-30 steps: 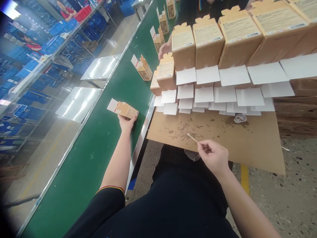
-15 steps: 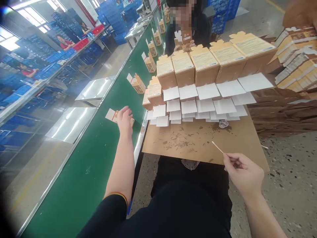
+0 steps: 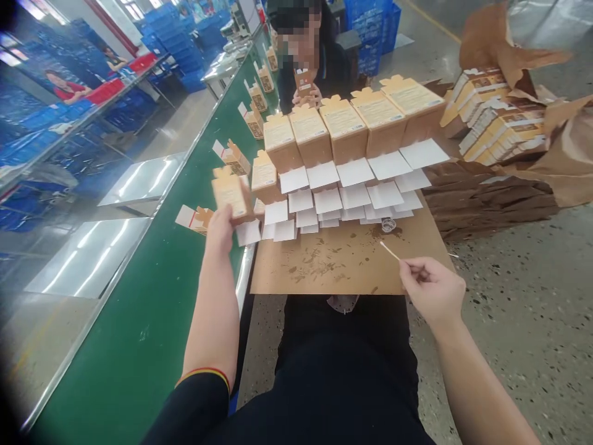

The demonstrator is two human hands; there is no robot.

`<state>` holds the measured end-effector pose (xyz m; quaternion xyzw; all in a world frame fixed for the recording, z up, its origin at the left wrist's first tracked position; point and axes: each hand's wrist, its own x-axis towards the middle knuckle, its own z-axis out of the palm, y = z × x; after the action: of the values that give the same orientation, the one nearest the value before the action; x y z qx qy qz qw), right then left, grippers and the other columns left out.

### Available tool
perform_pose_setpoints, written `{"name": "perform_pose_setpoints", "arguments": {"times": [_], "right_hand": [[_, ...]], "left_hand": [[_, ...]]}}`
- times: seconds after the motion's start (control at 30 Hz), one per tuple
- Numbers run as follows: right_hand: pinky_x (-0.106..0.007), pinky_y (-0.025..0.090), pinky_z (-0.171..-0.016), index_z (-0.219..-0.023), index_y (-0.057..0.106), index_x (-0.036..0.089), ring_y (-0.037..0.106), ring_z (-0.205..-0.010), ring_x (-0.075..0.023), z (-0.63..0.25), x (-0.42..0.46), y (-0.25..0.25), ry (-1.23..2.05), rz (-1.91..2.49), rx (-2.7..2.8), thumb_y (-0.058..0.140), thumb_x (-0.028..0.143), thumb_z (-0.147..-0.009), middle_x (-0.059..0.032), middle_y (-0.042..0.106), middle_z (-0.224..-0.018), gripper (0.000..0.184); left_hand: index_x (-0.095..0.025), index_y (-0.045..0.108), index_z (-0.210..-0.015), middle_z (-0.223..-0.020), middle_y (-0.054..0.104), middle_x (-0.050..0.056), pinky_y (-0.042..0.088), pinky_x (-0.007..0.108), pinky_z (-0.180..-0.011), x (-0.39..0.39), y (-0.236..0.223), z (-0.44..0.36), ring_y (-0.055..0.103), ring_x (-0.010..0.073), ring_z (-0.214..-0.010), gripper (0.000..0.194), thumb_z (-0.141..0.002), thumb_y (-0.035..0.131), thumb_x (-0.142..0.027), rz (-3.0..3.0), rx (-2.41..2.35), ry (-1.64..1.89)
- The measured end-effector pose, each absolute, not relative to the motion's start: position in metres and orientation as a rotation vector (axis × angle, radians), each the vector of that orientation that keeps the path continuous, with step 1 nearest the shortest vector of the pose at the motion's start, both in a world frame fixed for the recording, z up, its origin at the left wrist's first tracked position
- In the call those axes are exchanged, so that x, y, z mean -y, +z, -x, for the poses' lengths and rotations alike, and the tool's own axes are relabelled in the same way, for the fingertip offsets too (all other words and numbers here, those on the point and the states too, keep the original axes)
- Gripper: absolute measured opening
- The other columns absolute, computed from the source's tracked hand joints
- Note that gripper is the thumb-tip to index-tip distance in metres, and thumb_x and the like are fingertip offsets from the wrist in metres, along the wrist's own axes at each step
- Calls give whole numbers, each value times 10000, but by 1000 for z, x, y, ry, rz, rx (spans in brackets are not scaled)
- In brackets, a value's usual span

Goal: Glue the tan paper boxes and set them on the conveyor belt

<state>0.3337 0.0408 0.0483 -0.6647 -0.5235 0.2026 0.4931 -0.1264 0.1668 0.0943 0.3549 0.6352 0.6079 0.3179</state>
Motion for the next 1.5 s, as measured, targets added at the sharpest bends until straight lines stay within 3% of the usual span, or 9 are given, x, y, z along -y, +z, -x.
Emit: {"name": "perform_pose_setpoints", "arguments": {"times": [0.1, 0.23, 0.53, 0.67, 0.8, 0.9, 1.1, 1.33, 1.5], "right_hand": [[-310, 583, -628, -749, 764, 227, 698, -569, -193, -349, -69, 60, 352, 1773, 1397, 744, 389, -789, -31, 732, -639, 168], [-300, 529, -730, -742, 731, 204, 697, -673, -183, -356, -109, 80, 367, 1940, 1705, 731, 193, -829, -60, 761, -707, 88], [-277, 410, -620, -647, 662, 192, 605, -607, -148, -358, -157, 79, 373, 2004, 2023, 730, 84, -857, -51, 710, -645, 246], [-282, 443, -578, -615, 655, 218, 605, -582, -149, -372, -147, 75, 414, 1867, 1910, 791, 218, -925, -63, 684, -606, 338], [-274, 563, -614, -813, 779, 209, 682, -623, -168, -345, -99, 67, 476, 1658, 1767, 789, 242, -945, -61, 752, -712, 136], [-280, 603, -607, -867, 796, 237, 722, -640, -176, -289, -53, 46, 658, 1350, 1812, 712, 258, -979, -39, 784, -762, 141], [-283, 584, -609, -796, 706, 252, 661, -595, -164, -213, -8, 0, 824, 1196, 1888, 621, 218, -985, -16, 718, -687, 210], [-290, 527, -611, -795, 668, 250, 622, -594, -163, -216, -11, -11, 827, 1136, 1988, 617, 188, -998, -3, 666, -687, 219], [-294, 553, -634, -806, 676, 248, 667, -623, -174, -219, -19, -10, 793, 1184, 1953, 614, 197, -1000, -16, 706, -709, 210]], "left_hand": [[-234, 787, -1247, -1421, 779, 111, 552, 484, -1235, -108, 96, 129, 656, 359, -1479, 516, -832, 852, -533, -895, -1442, 1755], [-320, 758, -1412, -1571, 710, 101, 620, 564, -1172, -42, 73, 105, 635, 417, -1503, 743, -734, 967, -543, -846, -1310, 1620], [-260, 663, -1481, -1455, 758, 172, 593, 551, -1192, -12, 17, 46, 716, 401, -1403, 987, -617, 1094, -464, -815, -1401, 1432], [-235, 658, -1423, -1444, 758, 172, 578, 536, -1199, -20, 14, 38, 733, 372, -1377, 905, -657, 1071, -483, -816, -1440, 1450], [-231, 663, -1331, -1379, 780, 163, 578, 543, -1190, -23, 9, 38, 771, 343, -1301, 804, -674, 1068, -454, -788, -1458, 1403], [-244, 652, -1332, -1367, 784, 154, 601, 535, -1158, -23, 9, 36, 786, 335, -1264, 817, -666, 1071, -463, -798, -1481, 1430], [-259, 636, -1333, -1349, 779, 141, 601, 528, -1152, -21, 15, 31, 780, 336, -1270, 833, -653, 1070, -466, -810, -1508, 1424], [-267, 636, -1315, -1346, 770, 126, 589, 508, -1163, -22, 21, 30, 761, 331, -1300, 804, -658, 1061, -453, -844, -1535, 1404], [-265, 617, -1279, -1322, 765, 124, 593, 521, -1151, -20, 24, 27, 767, 332, -1275, 788, -654, 1060, -449, -839, -1524, 1396]]}}
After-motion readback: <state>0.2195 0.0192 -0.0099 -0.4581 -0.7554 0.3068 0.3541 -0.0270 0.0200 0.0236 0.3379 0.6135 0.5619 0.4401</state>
